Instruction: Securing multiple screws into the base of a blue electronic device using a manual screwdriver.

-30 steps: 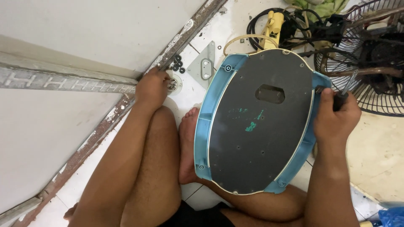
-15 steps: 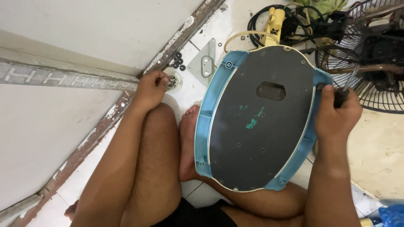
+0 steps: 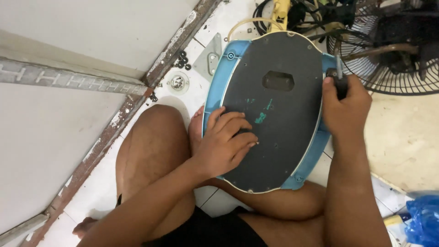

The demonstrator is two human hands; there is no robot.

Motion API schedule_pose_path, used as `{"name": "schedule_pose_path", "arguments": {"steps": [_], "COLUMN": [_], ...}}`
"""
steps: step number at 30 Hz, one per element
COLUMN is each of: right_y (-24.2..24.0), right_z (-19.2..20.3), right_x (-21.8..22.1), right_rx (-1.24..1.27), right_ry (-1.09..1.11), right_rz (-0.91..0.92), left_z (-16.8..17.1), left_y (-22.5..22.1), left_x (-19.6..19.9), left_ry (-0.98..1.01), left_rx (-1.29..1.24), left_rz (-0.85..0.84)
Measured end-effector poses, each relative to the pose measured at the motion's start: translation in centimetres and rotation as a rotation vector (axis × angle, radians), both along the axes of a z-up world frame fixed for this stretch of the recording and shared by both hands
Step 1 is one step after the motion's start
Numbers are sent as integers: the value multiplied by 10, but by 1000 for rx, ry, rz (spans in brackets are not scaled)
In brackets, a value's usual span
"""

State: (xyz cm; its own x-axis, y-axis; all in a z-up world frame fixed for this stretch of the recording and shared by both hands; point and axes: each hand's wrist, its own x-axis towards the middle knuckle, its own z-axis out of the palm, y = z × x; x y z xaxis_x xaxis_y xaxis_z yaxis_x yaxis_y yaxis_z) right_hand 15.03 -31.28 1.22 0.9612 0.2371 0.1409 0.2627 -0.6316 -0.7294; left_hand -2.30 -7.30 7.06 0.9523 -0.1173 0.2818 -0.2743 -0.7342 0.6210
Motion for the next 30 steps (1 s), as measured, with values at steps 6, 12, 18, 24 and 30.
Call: {"name": "schedule_pose_path", "arguments": {"steps": [6,12,18,24,30], "right_y": [11,-11,29,31,29], "right_z": [14,0,83,54,58], "right_x": [-11,-33,-74,-76,-73], "right_rx": [-114,253,186,100,158], "right_ry": [-271,51,381,174,219], "right_rz": [76,99,518,528,573], "left_z": [-3,-28,-28,-29,-23], "left_y": [-7,-9,-10,-16,-19], "left_x": [4,6,6,10,11], "left_ry": [51,-111,-98,-105,-94], "left_rx": [37,-23,-70,-230,-228], "left_rz": [26,93,121,164,180]}}
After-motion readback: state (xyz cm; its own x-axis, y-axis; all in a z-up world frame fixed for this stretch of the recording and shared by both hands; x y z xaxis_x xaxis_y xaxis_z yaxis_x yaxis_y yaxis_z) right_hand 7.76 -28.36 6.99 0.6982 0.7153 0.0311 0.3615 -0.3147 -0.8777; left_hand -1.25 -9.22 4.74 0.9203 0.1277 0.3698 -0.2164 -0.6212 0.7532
